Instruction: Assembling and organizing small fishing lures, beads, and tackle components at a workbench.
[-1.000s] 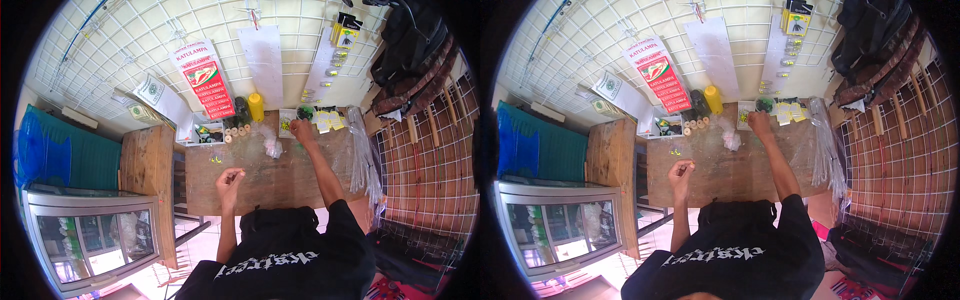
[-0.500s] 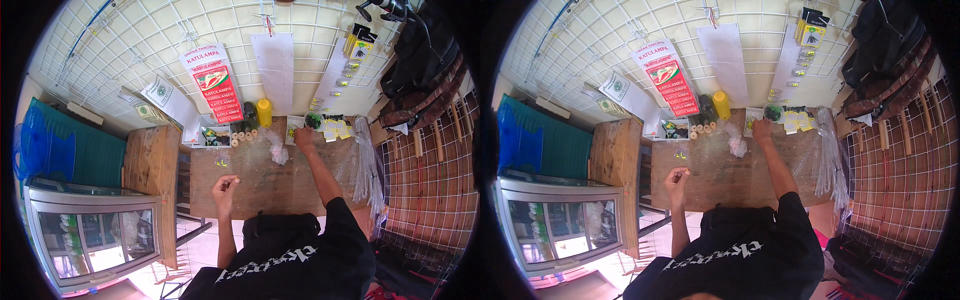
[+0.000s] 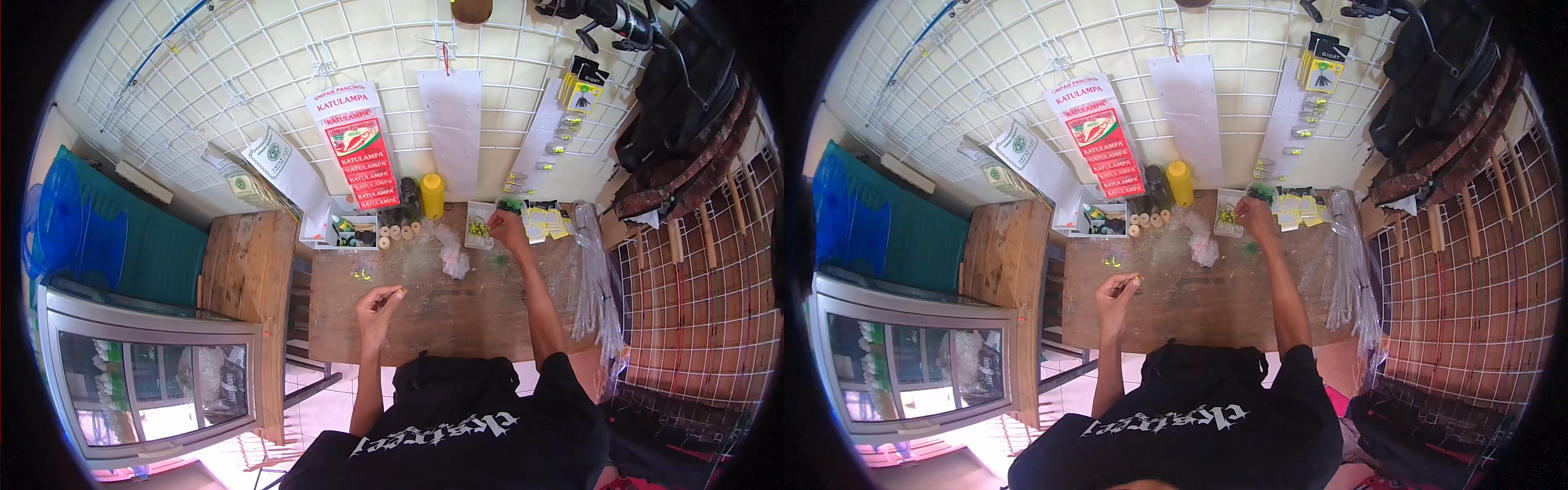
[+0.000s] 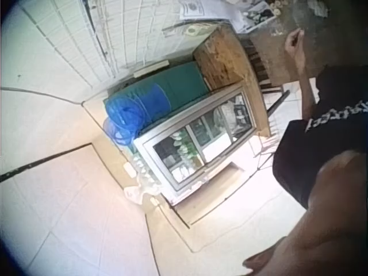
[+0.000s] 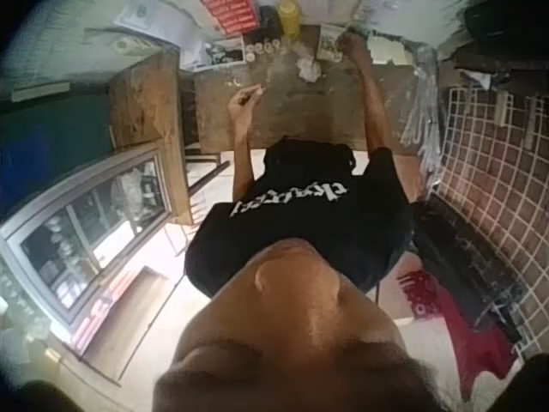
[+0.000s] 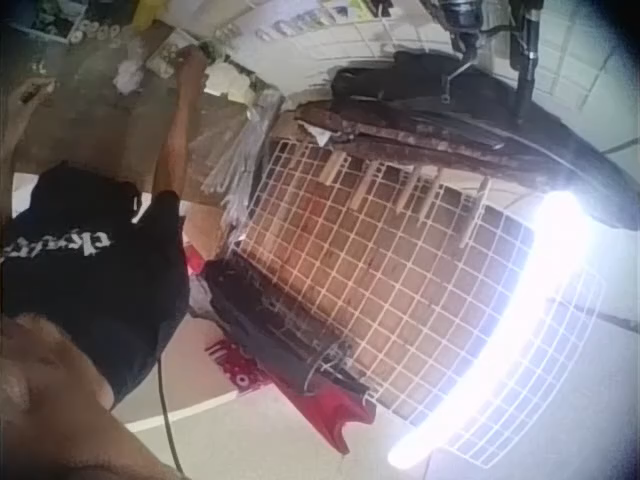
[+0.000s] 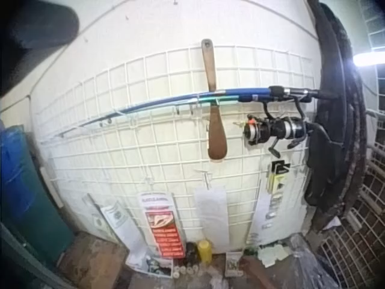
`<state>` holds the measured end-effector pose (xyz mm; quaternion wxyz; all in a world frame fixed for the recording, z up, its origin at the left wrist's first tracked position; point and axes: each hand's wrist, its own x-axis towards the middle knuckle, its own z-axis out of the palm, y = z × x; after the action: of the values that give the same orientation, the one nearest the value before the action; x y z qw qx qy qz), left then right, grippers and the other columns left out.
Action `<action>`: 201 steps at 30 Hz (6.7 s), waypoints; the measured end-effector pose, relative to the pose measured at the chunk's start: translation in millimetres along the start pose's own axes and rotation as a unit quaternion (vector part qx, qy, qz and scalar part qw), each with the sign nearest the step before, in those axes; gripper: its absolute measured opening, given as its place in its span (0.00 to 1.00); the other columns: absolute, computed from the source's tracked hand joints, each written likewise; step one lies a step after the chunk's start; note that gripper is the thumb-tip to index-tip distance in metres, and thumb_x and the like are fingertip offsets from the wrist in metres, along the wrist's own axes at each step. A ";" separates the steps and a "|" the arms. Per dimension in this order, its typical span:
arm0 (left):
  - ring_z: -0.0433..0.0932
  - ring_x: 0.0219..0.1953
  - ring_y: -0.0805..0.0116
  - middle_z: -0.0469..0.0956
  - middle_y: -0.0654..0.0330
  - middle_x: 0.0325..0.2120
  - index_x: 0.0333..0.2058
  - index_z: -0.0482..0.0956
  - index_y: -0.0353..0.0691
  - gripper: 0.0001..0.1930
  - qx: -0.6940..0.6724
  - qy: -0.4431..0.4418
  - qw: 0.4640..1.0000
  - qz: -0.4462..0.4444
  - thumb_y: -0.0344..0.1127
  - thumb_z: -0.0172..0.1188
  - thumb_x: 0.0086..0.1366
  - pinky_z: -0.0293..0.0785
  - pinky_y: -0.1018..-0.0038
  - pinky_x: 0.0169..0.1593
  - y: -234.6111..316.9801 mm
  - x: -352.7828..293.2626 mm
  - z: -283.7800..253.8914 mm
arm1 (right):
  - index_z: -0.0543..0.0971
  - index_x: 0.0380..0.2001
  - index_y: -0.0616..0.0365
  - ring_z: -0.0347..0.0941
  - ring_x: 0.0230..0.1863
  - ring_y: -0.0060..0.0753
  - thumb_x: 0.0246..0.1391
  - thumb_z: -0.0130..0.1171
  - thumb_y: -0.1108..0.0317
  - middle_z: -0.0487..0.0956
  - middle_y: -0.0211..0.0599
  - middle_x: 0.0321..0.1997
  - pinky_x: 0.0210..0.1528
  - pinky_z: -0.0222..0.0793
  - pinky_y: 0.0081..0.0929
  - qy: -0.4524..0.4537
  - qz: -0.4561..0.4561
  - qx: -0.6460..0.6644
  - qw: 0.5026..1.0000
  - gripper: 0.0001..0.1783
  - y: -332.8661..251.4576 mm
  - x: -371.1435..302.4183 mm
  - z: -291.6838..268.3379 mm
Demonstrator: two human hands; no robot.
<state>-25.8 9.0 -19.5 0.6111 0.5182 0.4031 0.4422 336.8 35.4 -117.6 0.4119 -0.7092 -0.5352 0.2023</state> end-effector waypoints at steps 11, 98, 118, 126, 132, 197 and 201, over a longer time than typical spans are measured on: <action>0.76 0.35 0.79 0.80 0.61 0.31 0.40 0.79 0.32 0.09 -0.001 -0.055 0.999 -0.002 0.26 0.60 0.59 0.69 0.84 0.40 15.0 4.7 16.7 | 0.79 0.31 0.62 0.68 0.29 0.13 0.50 0.61 0.72 0.78 0.24 0.28 0.32 0.65 0.15 -0.081 0.022 0.214 0.973 0.05 -115.6 -48.5 -44.1; 0.69 0.36 0.83 0.75 0.66 0.38 0.46 0.76 0.37 0.14 -0.042 -0.053 0.998 0.006 0.30 0.59 0.61 0.64 0.84 0.39 41.1 1.2 32.9 | 0.76 0.29 0.59 0.70 0.33 0.33 0.48 0.60 0.71 0.75 0.34 0.29 0.38 0.64 0.28 -0.011 -0.129 0.060 0.990 0.05 -220.7 -116.0 -23.7; 0.76 0.42 0.68 0.79 0.56 0.36 0.31 0.83 0.36 0.07 0.200 -0.196 0.954 0.108 0.28 0.67 0.51 0.67 0.72 0.49 54.7 23.8 35.7 | 0.77 0.29 0.56 0.65 0.46 0.38 0.45 0.61 0.70 0.69 0.34 0.38 0.49 0.61 0.35 -0.129 -0.268 -0.089 0.951 0.06 -236.9 -86.7 -39.2; 0.76 0.39 0.69 0.80 0.57 0.34 0.31 0.82 0.35 0.06 0.198 -0.201 0.953 0.113 0.28 0.66 0.53 0.68 0.74 0.47 52.0 24.7 40.9 | 0.76 0.30 0.55 0.66 0.46 0.39 0.45 0.61 0.70 0.69 0.34 0.38 0.48 0.61 0.34 -0.128 -0.266 -0.058 0.954 0.07 -230.9 -87.1 -41.6; 0.75 0.35 0.76 0.80 0.61 0.33 0.30 0.81 0.36 0.04 0.198 -0.181 0.963 0.025 0.28 0.64 0.55 0.67 0.79 0.44 51.3 21.1 35.0 | 0.77 0.34 0.56 0.68 0.43 0.38 0.46 0.61 0.72 0.71 0.36 0.40 0.45 0.64 0.32 -0.049 -0.237 0.018 0.970 0.09 -227.8 -91.8 -33.5; 0.79 0.34 0.72 0.81 0.56 0.31 0.36 0.78 0.34 0.06 -0.121 -0.078 0.989 -0.031 0.30 0.58 0.61 0.71 0.77 0.39 55.5 7.8 52.1 | 0.79 0.38 0.65 0.71 0.31 0.18 0.60 0.51 0.64 0.79 0.30 0.32 0.37 0.64 0.19 -0.068 0.072 0.538 0.837 0.14 -195.4 -136.9 49.0; 0.79 0.33 0.71 0.81 0.56 0.31 0.37 0.78 0.34 0.07 -0.122 -0.070 0.990 -0.028 0.30 0.58 0.61 0.72 0.76 0.38 51.9 9.0 50.3 | 0.79 0.39 0.64 0.70 0.31 0.18 0.60 0.51 0.63 0.79 0.31 0.33 0.37 0.64 0.18 -0.073 0.084 0.551 0.827 0.15 -200.0 -135.1 47.6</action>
<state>18.2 7.4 38.5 0.7083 0.4580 0.3171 0.4336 137.0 -54.6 -5.8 0.6752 -0.3896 -0.3021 0.5487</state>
